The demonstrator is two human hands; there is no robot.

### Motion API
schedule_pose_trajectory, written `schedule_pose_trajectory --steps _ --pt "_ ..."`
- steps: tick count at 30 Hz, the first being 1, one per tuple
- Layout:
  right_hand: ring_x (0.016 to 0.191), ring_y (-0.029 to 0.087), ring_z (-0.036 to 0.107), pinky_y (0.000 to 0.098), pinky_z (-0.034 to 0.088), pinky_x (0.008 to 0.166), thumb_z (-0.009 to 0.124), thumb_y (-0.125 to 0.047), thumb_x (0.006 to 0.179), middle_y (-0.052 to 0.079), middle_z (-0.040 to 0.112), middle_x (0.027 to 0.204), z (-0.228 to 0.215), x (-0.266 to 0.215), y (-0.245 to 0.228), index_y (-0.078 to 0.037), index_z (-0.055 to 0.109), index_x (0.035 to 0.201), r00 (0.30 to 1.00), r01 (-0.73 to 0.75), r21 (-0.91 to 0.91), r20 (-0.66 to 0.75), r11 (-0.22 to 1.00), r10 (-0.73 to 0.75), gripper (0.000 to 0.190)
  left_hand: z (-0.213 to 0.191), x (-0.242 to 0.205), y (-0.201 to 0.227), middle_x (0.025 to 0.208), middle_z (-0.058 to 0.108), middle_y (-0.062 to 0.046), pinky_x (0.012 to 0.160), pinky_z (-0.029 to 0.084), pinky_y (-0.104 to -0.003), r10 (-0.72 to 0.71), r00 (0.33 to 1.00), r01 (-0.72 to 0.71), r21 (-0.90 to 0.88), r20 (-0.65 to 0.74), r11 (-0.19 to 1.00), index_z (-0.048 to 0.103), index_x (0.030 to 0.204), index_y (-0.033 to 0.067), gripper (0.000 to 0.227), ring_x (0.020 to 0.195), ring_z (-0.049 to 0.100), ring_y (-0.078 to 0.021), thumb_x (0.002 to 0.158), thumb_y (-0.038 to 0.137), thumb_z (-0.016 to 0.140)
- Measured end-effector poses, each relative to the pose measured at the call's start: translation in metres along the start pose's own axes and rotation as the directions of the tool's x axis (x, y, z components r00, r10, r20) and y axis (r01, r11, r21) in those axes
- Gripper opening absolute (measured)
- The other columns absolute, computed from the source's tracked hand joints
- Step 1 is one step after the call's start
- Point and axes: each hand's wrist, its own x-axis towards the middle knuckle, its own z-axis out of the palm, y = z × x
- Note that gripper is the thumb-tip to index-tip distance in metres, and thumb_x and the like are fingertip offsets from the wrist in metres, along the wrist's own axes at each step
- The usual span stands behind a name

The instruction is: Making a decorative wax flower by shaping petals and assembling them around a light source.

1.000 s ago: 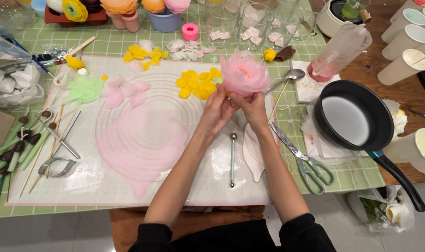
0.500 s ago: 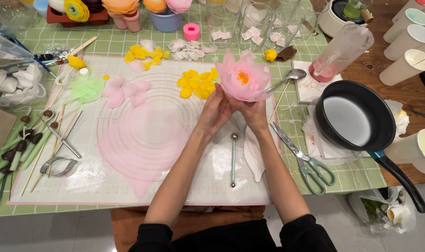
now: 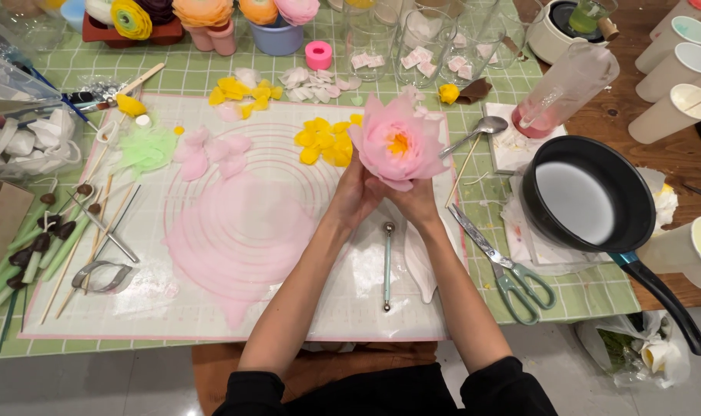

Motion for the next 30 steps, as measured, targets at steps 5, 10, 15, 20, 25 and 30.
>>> schedule_pose_trajectory --steps 5,10,15,20,25,30 --pt "0.124 0.021 0.066 0.0358 0.053 0.109 0.091 -0.013 0.081 0.010 0.068 0.133 0.017 -0.007 -0.001 -0.001 0.062 0.133 0.990 0.134 -0.377 0.008 0.916 -0.142 0.061 0.008 -0.004 -0.004 0.150 0.054 -0.009 0.113 0.049 -0.043 0.162 0.984 -0.159 0.043 -0.070 0.986 0.041 0.153 0.0084 0.054 0.134 0.056 -0.0233 0.107 0.034 0.051" --pt "0.119 0.021 0.068 0.0350 0.053 0.109 0.091 -0.021 0.079 0.010 0.070 0.127 0.025 -0.006 -0.006 -0.004 0.063 0.129 0.984 0.046 -0.278 0.177 0.960 0.004 0.059 -0.016 -0.006 0.005 0.147 0.055 -0.010 0.112 0.049 -0.043 0.140 0.984 -0.142 -0.008 -0.112 0.990 0.044 0.150 0.0087 0.054 0.132 0.057 -0.0251 0.106 0.038 0.053" --pt "0.122 0.024 0.067 0.0382 0.052 0.108 0.095 -0.024 0.072 0.012 0.069 0.130 0.018 -0.003 0.001 -0.002 0.062 0.130 0.986 0.041 -0.404 0.167 0.914 0.029 0.071 -0.016 -0.009 0.009 0.145 0.056 -0.011 0.112 0.050 -0.044 0.113 0.983 -0.121 -0.044 -0.147 0.992 0.047 0.148 0.0090 0.054 0.131 0.058 -0.0265 0.105 0.041 0.055" --pt "0.124 0.025 0.064 0.0381 0.051 0.107 0.087 -0.020 0.075 0.013 0.066 0.133 0.007 -0.016 0.038 -0.002 0.056 0.138 0.985 0.130 -0.240 0.141 0.962 -0.098 0.072 -0.020 -0.014 0.016 0.136 0.062 -0.008 0.101 0.055 -0.044 -0.087 0.968 0.085 -0.019 -0.234 0.996 0.053 0.140 0.0111 0.047 0.122 0.064 -0.0249 0.103 0.040 0.055" --pt "0.118 0.026 0.065 0.0378 0.053 0.102 0.086 -0.018 0.077 0.012 0.067 0.127 0.026 -0.012 0.019 -0.001 0.059 0.132 0.994 0.106 -0.238 0.037 0.965 -0.100 0.064 -0.021 -0.011 0.023 0.137 0.062 -0.010 0.103 0.053 -0.043 -0.004 0.981 0.015 0.056 -0.192 0.998 0.053 0.142 0.0078 0.046 0.124 0.061 -0.0263 0.105 0.035 0.058" --pt "0.112 0.026 0.067 0.0375 0.055 0.097 0.085 -0.016 0.079 0.012 0.069 0.122 0.030 -0.009 0.005 0.000 0.062 0.126 0.993 0.077 -0.248 -0.066 0.966 -0.097 0.055 -0.001 -0.011 0.028 0.137 0.064 -0.010 0.107 0.051 -0.043 0.033 0.993 -0.037 -0.029 -0.111 0.999 0.053 0.141 0.0060 0.049 0.126 0.061 -0.0254 0.102 0.035 0.058"
